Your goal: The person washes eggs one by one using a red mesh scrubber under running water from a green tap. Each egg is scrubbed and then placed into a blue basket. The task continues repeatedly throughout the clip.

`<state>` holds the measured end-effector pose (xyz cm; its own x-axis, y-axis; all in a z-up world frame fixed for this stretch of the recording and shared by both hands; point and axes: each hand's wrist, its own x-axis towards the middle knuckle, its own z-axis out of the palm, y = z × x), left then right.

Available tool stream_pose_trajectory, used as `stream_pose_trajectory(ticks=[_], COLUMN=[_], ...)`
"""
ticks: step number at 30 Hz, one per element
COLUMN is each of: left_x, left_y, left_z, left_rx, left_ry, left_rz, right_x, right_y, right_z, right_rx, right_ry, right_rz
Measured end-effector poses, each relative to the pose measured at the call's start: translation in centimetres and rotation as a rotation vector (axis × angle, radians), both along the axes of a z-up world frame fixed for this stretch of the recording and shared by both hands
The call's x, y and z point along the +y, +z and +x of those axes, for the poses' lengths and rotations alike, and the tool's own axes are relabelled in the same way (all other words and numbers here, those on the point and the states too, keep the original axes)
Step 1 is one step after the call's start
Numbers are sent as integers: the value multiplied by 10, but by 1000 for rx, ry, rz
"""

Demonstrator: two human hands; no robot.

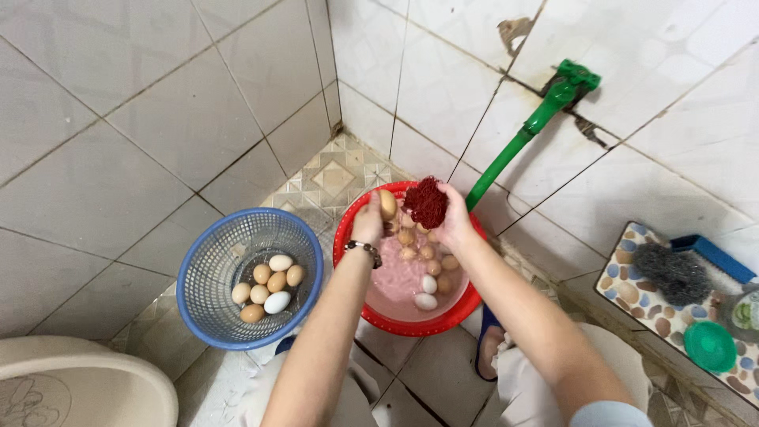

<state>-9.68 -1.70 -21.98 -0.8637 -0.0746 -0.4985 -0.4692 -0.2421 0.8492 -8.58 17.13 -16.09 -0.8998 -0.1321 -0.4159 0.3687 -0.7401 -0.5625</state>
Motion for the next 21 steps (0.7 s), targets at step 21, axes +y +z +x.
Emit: stream_pose_trajectory(ticks=[21], left_x=[44], left_y=[83], left_z=[52], left_rx=[235], left_ry=[-140], left_rz=[199], right_x=[-12], right_y=[75], right_z=[16], right_rx=[28], right_ry=[-158], right_rz=[231])
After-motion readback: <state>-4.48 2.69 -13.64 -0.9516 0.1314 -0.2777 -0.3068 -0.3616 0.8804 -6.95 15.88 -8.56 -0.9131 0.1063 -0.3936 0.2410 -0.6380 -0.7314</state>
